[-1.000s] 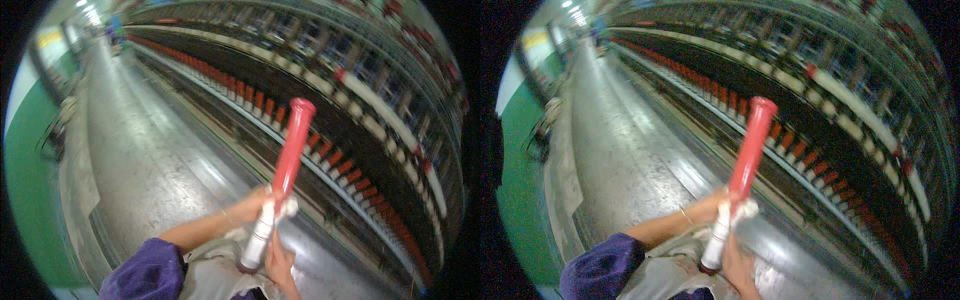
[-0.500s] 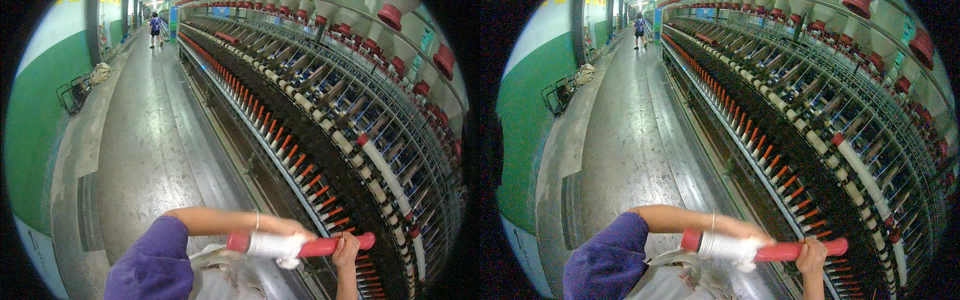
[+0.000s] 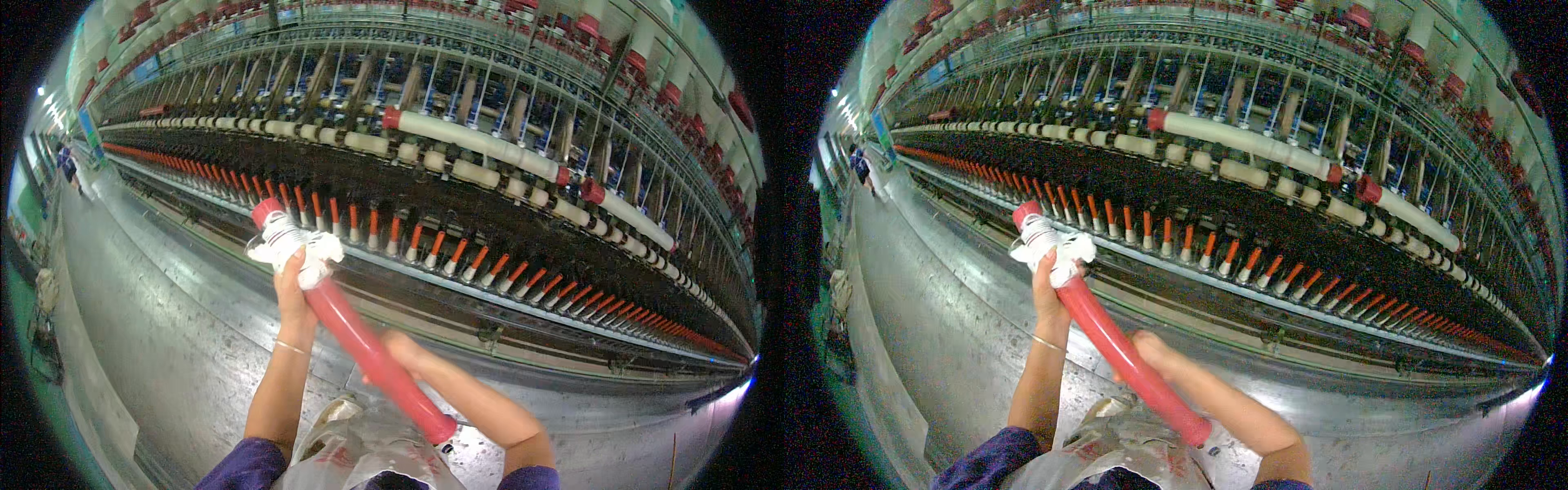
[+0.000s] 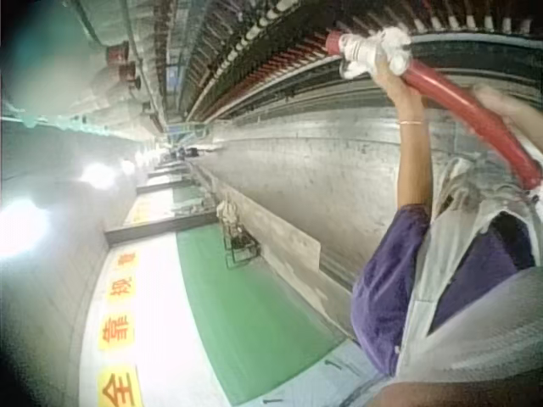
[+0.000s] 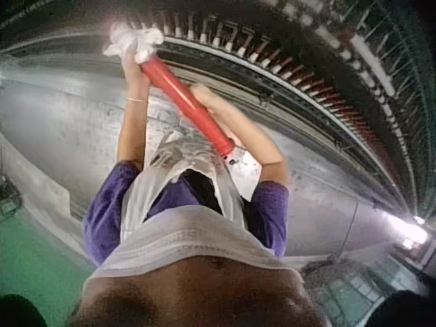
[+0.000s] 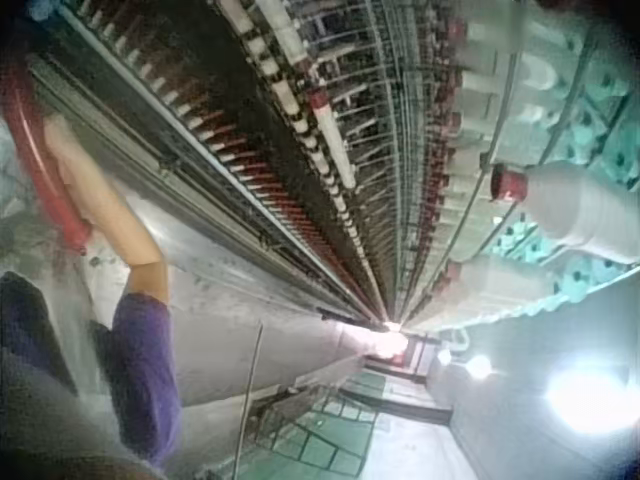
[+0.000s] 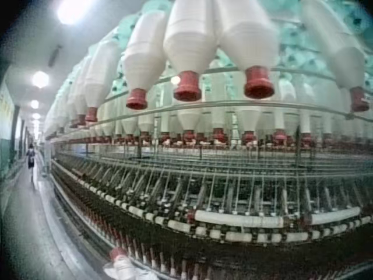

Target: The person threads white yarn through a spinning machine, attaching it to orange bobbins and guiding it through rollers. They repeatedly remove and replace bobbins, adjust the yarn path, and secure the thread to ensure continuous operation.

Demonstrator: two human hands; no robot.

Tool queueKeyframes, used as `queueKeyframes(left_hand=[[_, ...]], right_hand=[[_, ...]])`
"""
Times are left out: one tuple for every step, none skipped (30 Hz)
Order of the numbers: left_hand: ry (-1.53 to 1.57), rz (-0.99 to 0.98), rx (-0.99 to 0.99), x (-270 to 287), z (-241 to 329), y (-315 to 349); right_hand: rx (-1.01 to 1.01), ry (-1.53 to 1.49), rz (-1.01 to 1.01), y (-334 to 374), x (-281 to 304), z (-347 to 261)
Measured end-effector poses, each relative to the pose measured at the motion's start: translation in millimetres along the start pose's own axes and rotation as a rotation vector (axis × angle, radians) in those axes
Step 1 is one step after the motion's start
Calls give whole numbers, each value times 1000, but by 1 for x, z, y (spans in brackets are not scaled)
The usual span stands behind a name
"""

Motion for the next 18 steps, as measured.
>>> queueKeyframes(left_hand=[[-142, 42, -79, 2, 9, -1], [-281, 51, -149, 1, 19, -2], [-365, 35, -218, -4, 27, -4], [-161, 15, -128, -3, 20, -7], [40, -65, 13, -11, 9, -11], [213, -191, -66, -22, 17, -13], [125, -185, -82, -22, 21, -12], [-15, -120, -44, -19, 20, -12], [-114, -114, -87, -17, 26, -9], [-44, -35, -65, -10, 24, -7], [48, -23, -83, -5, 26, -4], [132, 71, -86, 6, 27, -2], [9, 51, -162, 8, 39, -1], [-109, 121, -218, 17, 49, 0], [-221, 200, -275, 26, 59, 0], [-349, 138, -352, 25, 72, -1], [-313, 204, -286, 37, 71, -6], [-253, 205, -233, 44, 73, -12]], right_hand=[[124, 98, 58, 4, 3, -2], [463, 749, 494, 28, 16, -36], [526, 788, 576, 39, 16, -35], [337, 324, 226, 21, 13, -8], [270, -173, -185, 17, -10, 5], [201, -66, -73, 18, 1, 10], [199, 11, -4, 21, 9, 10], [261, 85, 38, 26, 16, 3], [193, 108, 30, 25, 20, 8], [192, 132, -6, 26, 22, 7], [118, 153, -40, 23, 23, 13], [-259, -340, -429, 27, -6, 41], [-182, -228, -316, 20, 4, 36], [-110, -116, -200, 15, 16, 29], [-29, 43, -104, 8, 21, 20], [246, 204, -25, 9, 24, -6], [143, 178, -101, -1, 14, 1], [103, 183, -144, -6, 6, 2]])
Point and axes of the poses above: each hand's wrist, its own y-axis away from the middle knuckle, its own x-axis out of the back of the hand, z = x × y, the point moved 8 cm from there along -y, towards the middle knuckle, and after that the axes turned 9 degrees about -z, right-handed, at the moved point
